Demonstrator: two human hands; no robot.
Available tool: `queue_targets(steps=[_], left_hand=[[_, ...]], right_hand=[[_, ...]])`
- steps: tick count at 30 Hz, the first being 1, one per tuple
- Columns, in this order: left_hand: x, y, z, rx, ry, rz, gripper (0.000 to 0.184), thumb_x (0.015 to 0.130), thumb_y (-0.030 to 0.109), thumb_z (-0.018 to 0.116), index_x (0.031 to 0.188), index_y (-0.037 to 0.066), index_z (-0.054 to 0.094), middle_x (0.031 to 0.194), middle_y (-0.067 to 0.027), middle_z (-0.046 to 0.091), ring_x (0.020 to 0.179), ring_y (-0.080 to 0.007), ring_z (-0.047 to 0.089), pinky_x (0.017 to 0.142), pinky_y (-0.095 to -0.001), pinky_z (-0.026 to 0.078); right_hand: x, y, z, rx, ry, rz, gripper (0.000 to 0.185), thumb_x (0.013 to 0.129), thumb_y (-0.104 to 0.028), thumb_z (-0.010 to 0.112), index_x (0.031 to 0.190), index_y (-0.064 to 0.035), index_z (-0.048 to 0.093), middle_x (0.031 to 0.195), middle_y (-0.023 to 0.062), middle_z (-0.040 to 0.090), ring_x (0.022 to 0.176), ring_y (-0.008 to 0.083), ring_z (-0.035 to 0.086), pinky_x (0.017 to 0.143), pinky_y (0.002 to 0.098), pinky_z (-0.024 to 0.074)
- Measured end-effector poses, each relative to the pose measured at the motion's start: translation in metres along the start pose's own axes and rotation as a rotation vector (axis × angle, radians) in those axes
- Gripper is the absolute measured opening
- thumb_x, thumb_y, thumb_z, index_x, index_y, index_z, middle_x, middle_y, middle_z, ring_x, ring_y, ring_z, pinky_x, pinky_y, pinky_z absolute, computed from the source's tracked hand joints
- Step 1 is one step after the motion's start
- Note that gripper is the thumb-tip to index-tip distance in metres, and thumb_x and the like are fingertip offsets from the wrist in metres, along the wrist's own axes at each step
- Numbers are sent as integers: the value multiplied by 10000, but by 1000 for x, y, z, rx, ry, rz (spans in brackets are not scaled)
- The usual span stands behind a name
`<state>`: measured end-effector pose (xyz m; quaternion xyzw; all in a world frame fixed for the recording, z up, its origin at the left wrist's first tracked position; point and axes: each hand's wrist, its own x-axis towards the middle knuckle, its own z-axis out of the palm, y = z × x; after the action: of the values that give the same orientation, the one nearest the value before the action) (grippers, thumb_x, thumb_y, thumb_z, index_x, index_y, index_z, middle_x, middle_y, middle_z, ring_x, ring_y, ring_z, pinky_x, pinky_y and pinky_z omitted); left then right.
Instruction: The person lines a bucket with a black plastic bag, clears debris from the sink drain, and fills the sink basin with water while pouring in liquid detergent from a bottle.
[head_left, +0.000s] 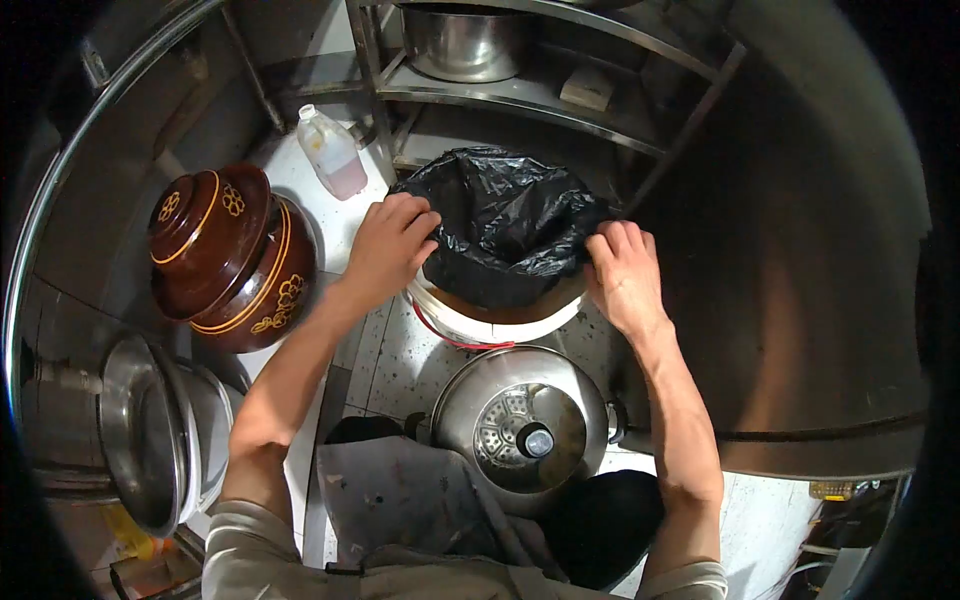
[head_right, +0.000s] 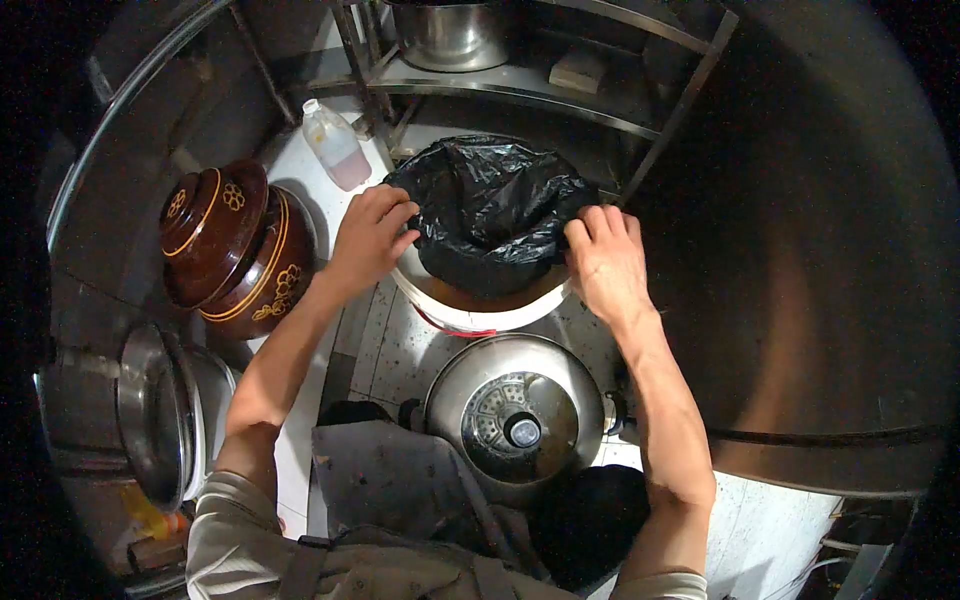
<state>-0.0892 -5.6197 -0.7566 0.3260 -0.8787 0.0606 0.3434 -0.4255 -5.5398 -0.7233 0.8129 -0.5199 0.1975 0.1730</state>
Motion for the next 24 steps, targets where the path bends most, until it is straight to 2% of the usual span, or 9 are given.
queue_targets(steps=[1,4,11,14,16,17,20,24], left_hand=[[2,1,0,22,-22,-4,377,733,88,793,1082,78,650,1144,-86,606,1101,-315,572,924,-422,453],[1,-8,6,68,15,121,380,722,71,772,1082,83,649,1113,-76,610,1067,-312,578,897,-420,460],[-19,-8,-2,79,14,143,347,666,13,729,1004,73,682,1015,-85,655,993,-312,607,835,-413,506],[-24,-5,-7,34,-42,173,272,717,-4,722,982,52,701,994,-101,669,960,-321,616,814,-429,523],[-24,-4,-10,-99,-126,38,221,778,15,730,997,27,699,1013,-109,676,973,-325,621,823,-429,528],[-23,-5,-10,-97,-122,40,221,778,15,730,997,27,699,1013,-109,676,973,-325,621,823,-429,528],[-17,-3,-16,-185,-96,-51,191,818,40,737,1006,20,707,1001,-110,676,970,-325,622,826,-426,524],[-1,-4,-16,-124,140,-41,177,813,83,757,973,14,725,979,-107,681,966,-328,631,836,-425,521]], right_hand=[[-1,1,7,-29,8,-18,217,736,-85,704,945,-79,648,1011,82,597,1045,292,562,955,461,445],[-4,1,6,-19,17,-67,190,740,-85,696,925,-85,653,989,76,599,1022,284,565,955,459,444],[-35,7,3,1,41,-151,288,735,-110,687,1017,-54,696,981,73,625,1024,277,578,954,444,453],[-41,6,5,15,37,-131,298,729,-93,687,1024,-52,695,982,71,629,1025,277,581,932,430,463],[-45,4,6,28,21,-113,308,725,-81,686,1031,-51,693,986,71,632,1026,278,582,922,423,467],[-47,4,7,33,1,-87,316,722,-71,686,1038,-50,691,992,71,635,1028,279,583,917,418,468],[-48,5,8,39,-23,-70,375,714,-51,687,1089,-45,670,1012,80,638,1034,288,582,913,411,468],[-42,1,3,72,50,-12,459,765,-70,693,1218,-38,629,1116,122,615,1081,317,575,933,445,468]])
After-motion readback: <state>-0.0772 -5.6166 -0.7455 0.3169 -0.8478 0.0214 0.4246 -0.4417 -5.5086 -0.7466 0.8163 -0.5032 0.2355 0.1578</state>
